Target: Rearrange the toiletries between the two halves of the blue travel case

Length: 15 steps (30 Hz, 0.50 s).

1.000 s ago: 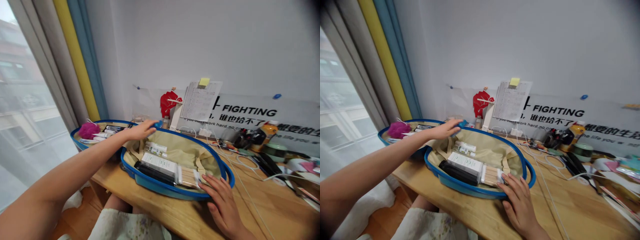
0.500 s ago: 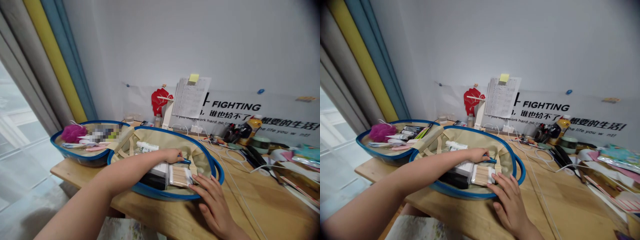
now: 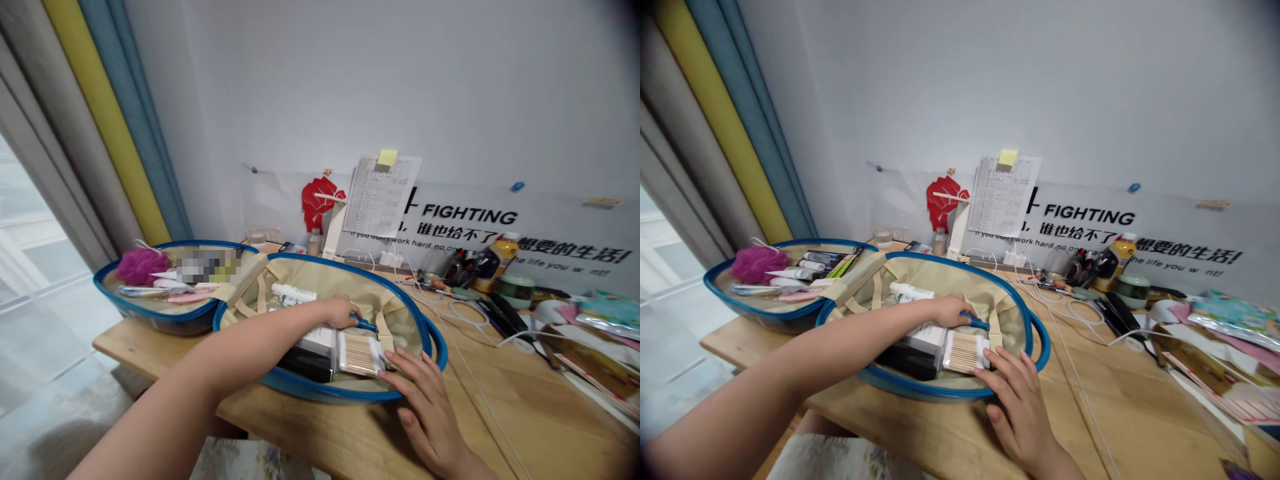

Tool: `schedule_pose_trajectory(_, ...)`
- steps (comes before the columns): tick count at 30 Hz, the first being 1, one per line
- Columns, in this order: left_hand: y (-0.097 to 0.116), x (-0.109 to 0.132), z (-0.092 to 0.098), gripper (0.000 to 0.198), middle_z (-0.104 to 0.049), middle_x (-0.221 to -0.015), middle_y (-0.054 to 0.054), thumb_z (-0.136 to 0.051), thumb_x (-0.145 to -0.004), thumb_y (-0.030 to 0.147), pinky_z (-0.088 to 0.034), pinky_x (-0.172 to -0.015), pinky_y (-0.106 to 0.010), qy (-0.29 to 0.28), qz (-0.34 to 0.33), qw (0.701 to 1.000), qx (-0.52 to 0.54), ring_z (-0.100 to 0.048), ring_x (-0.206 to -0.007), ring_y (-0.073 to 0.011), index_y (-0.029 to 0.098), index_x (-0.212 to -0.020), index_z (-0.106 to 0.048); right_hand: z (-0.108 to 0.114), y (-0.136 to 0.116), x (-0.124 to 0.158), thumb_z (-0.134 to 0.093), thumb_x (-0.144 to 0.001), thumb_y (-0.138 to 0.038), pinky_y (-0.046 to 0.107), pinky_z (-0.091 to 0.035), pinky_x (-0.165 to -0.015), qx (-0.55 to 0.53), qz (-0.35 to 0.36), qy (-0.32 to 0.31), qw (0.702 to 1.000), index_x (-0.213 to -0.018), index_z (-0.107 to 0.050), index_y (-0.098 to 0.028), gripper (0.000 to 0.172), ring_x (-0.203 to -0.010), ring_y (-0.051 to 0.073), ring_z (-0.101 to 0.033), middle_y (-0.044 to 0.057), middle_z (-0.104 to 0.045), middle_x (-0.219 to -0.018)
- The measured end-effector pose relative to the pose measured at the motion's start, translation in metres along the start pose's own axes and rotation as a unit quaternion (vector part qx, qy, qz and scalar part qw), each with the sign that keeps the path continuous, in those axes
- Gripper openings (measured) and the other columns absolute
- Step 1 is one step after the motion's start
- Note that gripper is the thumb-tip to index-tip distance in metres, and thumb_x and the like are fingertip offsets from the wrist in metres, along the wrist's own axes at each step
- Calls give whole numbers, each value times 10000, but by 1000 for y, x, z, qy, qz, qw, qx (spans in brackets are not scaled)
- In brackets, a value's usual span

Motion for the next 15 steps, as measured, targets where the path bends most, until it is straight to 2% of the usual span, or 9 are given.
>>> schedule_pose_trajectory(7, 0, -1, -3, 438, -533, -1285, -115, -409, -903, 414, -405, -966, -332, 7, 4, 1000, 16, -545, -1122, -234, 210, -1278, -509, 0, -1, -4, -334, -925, -403, 441, -258, -1071, 13, 20, 8, 1000, -1168, -562, -237, 371, -1226, 219, -468, 74, -583, -1234)
schedule_pose_trajectory(15, 7, 1, 3, 463, -552, -1301, -100, -433, -896, 364, -417, -969, -317, -3, -10, 1000, 29, -541, -1146, -207, 174, -1317, -456, 0, 4, -3, -385, -886, -382, 424, -306, -1047, 38, 33, 28, 998, -1151, -580, -273, 347, -1158, 224, -534, 48, -621, -1185)
Point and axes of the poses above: each hand's wrist, its own x-axis away from the middle knuckle, its own z-axis out of the back of the hand, y = z × x, the point moved 4 cm from there along -x, towards the middle knuckle
